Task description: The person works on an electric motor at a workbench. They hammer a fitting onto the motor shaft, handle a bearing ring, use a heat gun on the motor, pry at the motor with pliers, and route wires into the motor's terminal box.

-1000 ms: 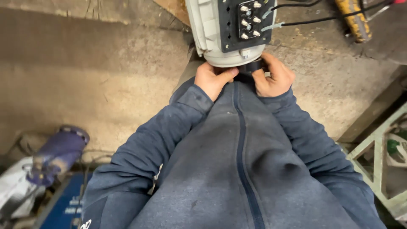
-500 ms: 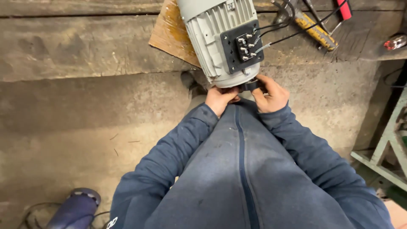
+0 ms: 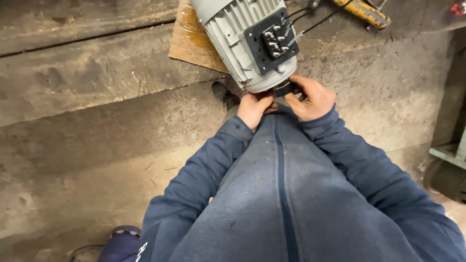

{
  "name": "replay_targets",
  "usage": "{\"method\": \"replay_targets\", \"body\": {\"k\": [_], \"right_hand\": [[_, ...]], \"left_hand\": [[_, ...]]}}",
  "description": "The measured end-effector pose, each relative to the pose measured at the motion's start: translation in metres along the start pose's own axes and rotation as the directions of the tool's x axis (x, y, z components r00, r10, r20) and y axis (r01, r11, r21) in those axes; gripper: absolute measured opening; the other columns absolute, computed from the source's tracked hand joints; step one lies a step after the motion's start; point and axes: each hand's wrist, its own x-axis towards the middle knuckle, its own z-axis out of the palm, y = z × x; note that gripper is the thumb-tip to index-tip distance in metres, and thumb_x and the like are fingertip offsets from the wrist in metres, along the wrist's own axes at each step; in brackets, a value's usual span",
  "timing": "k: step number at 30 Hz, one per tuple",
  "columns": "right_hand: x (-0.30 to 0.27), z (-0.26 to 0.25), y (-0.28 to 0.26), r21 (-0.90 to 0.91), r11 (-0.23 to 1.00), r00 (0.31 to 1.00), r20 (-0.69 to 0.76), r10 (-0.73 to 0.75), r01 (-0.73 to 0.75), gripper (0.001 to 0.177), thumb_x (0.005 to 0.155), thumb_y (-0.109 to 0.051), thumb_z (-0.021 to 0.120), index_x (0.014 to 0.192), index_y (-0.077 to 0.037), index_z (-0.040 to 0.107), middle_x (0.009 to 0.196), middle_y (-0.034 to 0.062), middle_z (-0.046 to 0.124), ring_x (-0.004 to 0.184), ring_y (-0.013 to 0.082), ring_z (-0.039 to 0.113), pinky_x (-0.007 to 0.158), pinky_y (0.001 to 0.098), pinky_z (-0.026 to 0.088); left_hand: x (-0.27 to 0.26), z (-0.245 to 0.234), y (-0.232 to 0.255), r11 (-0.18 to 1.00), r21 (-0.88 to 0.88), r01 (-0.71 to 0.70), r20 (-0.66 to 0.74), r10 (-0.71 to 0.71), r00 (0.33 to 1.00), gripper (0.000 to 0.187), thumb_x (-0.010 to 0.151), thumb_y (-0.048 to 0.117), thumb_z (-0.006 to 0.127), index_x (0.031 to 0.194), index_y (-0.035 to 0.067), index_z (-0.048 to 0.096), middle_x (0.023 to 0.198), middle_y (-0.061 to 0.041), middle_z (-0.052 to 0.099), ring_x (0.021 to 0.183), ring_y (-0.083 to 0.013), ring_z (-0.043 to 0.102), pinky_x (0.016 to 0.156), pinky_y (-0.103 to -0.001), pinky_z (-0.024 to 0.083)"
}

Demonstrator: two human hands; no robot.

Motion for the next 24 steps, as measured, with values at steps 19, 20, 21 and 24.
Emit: {"method": "replay_targets", "body": {"k": [19, 20, 21, 24], "right_hand": [[-0.006, -0.01, 0.026, 0.31, 0.951, 0.996, 0.073, -0.047, 0.022, 0.033, 0.094, -0.004, 0.076, 0.125, -0.001, 0.069, 0.098, 0.0125, 0.073, 0.079, 0.019, 0.071, 0.072, 0.03, 0.057], [-0.001, -0.012, 0.027, 0.316, 0.948, 0.994, 0.076, -0.077, 0.049, 0.03, 0.093, -0.005, 0.076, 0.123, -0.001, 0.07, 0.099, 0.0129, 0.073, 0.078, 0.0197, 0.071, 0.072, 0.0302, 0.057], [0.006, -0.013, 0.03, 0.319, 0.946, 0.994, 0.074, -0.085, 0.057, 0.03, 0.093, -0.005, 0.076, 0.123, -0.001, 0.07, 0.099, 0.0129, 0.073, 0.078, 0.0197, 0.071, 0.072, 0.0302, 0.057], [0.022, -0.021, 0.04, 0.37, 0.925, 0.975, 0.158, -0.157, 0.089, 0.026, 0.093, -0.006, 0.075, 0.118, -0.002, 0.072, 0.095, 0.013, 0.073, 0.075, 0.0205, 0.071, 0.068, 0.0307, 0.056]], "left_hand": [[-0.089, 0.085, 0.104, 0.463, 0.86, -0.217, 0.078, 0.301, 0.95, 0.059, 0.089, 0.027, 0.082, 0.134, -0.001, 0.057, 0.119, -0.015, 0.072, 0.099, -0.0231, 0.077, 0.083, -0.033, 0.061], [-0.09, 0.088, 0.106, 0.333, 0.908, -0.254, 0.114, 0.386, 0.915, 0.058, 0.088, 0.028, 0.082, 0.133, 0.0, 0.058, 0.115, -0.015, 0.073, 0.095, -0.0247, 0.077, 0.079, -0.034, 0.059], [-0.087, 0.085, 0.103, 0.329, 0.909, -0.256, 0.114, 0.394, 0.912, 0.058, 0.088, 0.028, 0.082, 0.133, 0.0, 0.058, 0.115, -0.015, 0.073, 0.095, -0.0247, 0.077, 0.079, -0.034, 0.059], [-0.086, 0.085, 0.092, -0.012, 0.968, -0.25, 0.206, 0.607, 0.767, 0.045, 0.088, 0.027, 0.084, 0.123, 0.005, 0.065, 0.103, -0.011, 0.074, 0.088, -0.0276, 0.075, 0.076, -0.035, 0.058]]}}
